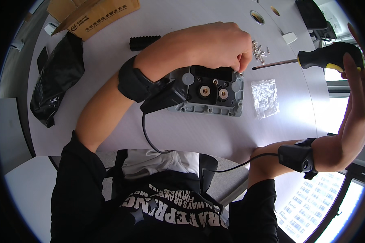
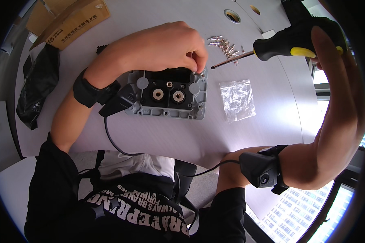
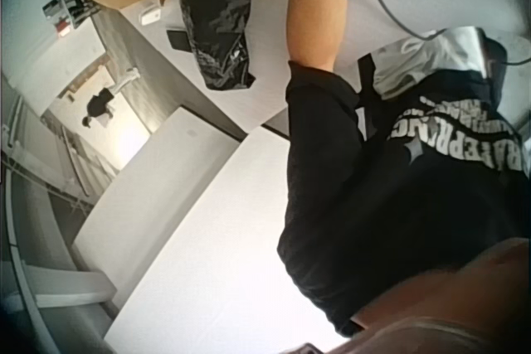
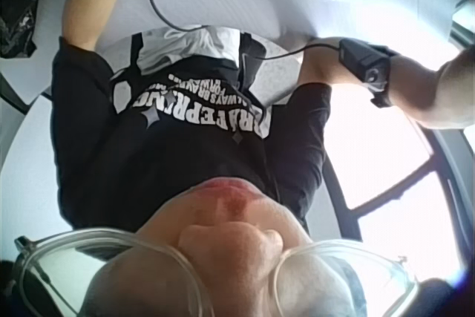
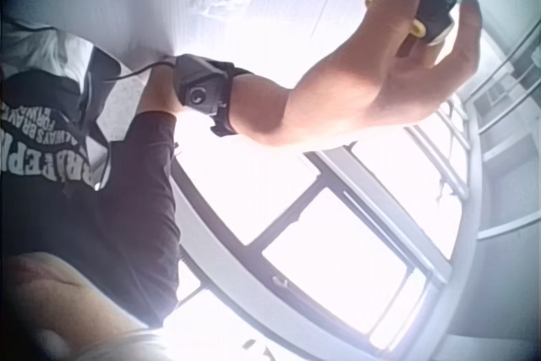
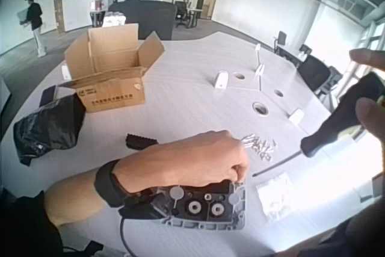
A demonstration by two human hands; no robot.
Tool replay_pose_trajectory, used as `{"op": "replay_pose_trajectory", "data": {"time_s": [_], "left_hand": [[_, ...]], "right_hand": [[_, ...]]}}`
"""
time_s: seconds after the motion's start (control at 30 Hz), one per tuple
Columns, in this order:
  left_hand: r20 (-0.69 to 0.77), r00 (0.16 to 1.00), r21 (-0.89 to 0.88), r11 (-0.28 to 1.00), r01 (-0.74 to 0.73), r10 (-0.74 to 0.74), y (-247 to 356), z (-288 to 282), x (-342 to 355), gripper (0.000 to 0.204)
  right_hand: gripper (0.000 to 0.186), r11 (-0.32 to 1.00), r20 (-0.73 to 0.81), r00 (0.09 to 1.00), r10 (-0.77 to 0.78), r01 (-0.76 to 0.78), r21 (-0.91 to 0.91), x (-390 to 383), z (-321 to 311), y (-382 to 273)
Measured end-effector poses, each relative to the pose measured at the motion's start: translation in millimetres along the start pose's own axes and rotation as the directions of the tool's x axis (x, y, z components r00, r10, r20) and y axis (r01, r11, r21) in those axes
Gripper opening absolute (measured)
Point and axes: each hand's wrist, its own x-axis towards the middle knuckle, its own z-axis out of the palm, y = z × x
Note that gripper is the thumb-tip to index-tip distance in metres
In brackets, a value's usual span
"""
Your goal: The person is using a screwdriver to remove screws from a grey electronic housing on a white desk. They place the screws and small metal components on the desk surface while working.
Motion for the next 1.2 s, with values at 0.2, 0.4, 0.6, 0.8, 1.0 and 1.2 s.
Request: {"op": "replay_pose_trajectory", "data": {"time_s": [0.2, 0.4, 0.6, 0.8, 1.0, 1.2], "left_hand": [[-0.017, 0.999, 0.035, 0.999, 0.04, -0.039, 1, 2, -2, 0.012], [0.037, 0.999, 0.029, 0.999, 0.02, -0.021, 1, 2, -2, 0.012], [0.034, 0.999, 0.005, 1.0, 0.017, -0.017, 0, 0, 0, 0.012], [-0.087, 0.995, -0.049, 0.997, -0.055, 0.05, 2, -8, -1, 0.01], [0.055, 0.917, -0.178, 0.9, 0.398, -0.394, 67, -68, -18, 0.016], [-0.073, 0.971, 0.1, 0.967, 0.232, -0.226, 91, -102, -88, 0.031]], "right_hand": [[0.044, 1.0, -0.006, 1.0, 0.001, -0.001, 0.015, 0, 1, -1], [0.044, 1.0, -0.006, 1.0, 0.002, -0.001, 0.018, 0, 1, -2], [0.044, 1.0, -0.008, 1.0, 0.001, 0.0, 0.027, 1, 3, -1], [0.044, 0.999, -0.017, 1.0, -0.001, 0.002, 0.035, 2, 4, -2], [0.044, 0.999, -0.039, 0.999, 0.006, -0.004, 0.049, -2, 3, 1], [0.044, 0.994, -0.092, 0.996, -0.013, 0.023, 0.103, -3, 1, -3]]}}
